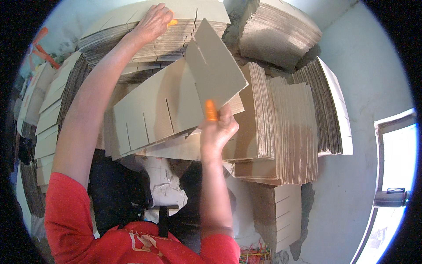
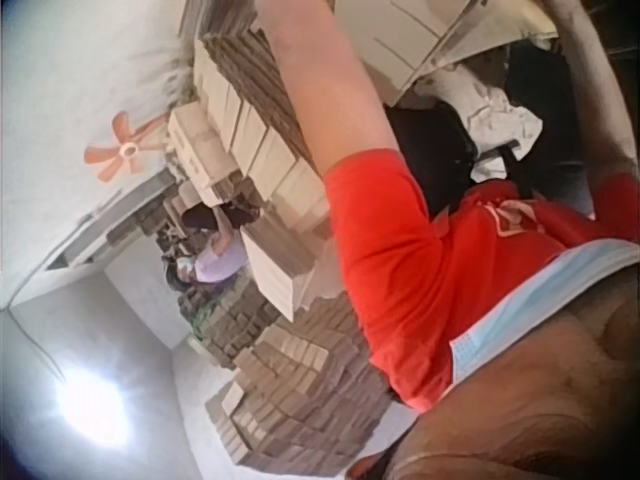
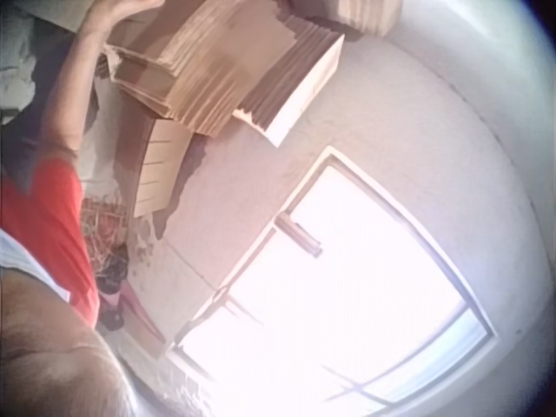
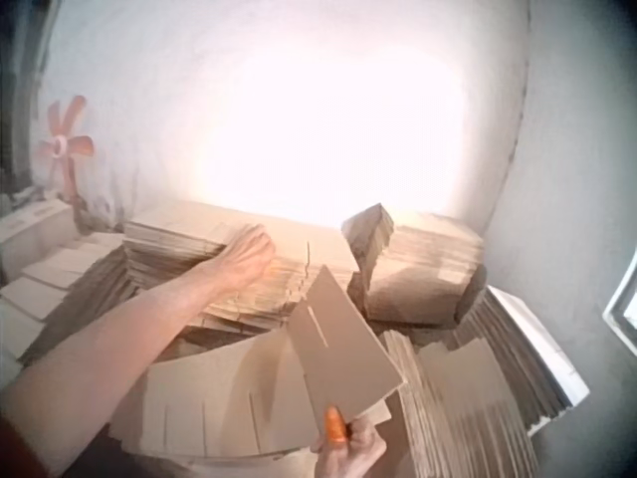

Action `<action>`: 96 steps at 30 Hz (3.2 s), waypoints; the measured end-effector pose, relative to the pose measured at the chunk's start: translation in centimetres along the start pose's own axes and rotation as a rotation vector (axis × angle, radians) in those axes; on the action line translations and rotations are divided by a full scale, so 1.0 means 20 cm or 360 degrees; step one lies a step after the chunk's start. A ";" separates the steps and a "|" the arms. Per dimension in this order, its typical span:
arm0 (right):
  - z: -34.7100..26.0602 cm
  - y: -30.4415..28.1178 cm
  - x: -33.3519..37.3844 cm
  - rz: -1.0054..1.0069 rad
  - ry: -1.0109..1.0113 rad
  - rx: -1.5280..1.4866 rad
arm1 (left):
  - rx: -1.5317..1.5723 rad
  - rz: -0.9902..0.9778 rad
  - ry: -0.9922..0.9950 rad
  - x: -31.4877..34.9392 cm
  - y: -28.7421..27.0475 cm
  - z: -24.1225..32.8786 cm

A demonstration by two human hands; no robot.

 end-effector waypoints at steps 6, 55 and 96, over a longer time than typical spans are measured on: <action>0.02 -0.04 0.01 0.0011 0.0072 0.0059 | 0.0557 -0.0191 -0.0034 -0.01 -0.17 0.09; -0.46 0.45 -0.16 -0.1056 -0.0598 0.1418 | 0.0829 0.0020 -0.0389 0.92 -1.01 0.22; 0.04 -0.27 0.29 -0.1009 -0.0465 0.1141 | 0.1030 -0.0574 -0.0655 1.27 -0.47 -0.12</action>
Point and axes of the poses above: each hand's wrist, its own x-axis away from the middle knuckle, its own y-axis out of the palm, z = x × y, the point moved 5 cm from there along -x, towards the middle knuckle, and after that the axes turned 3 degrees about -x, right-handed, at the moved point
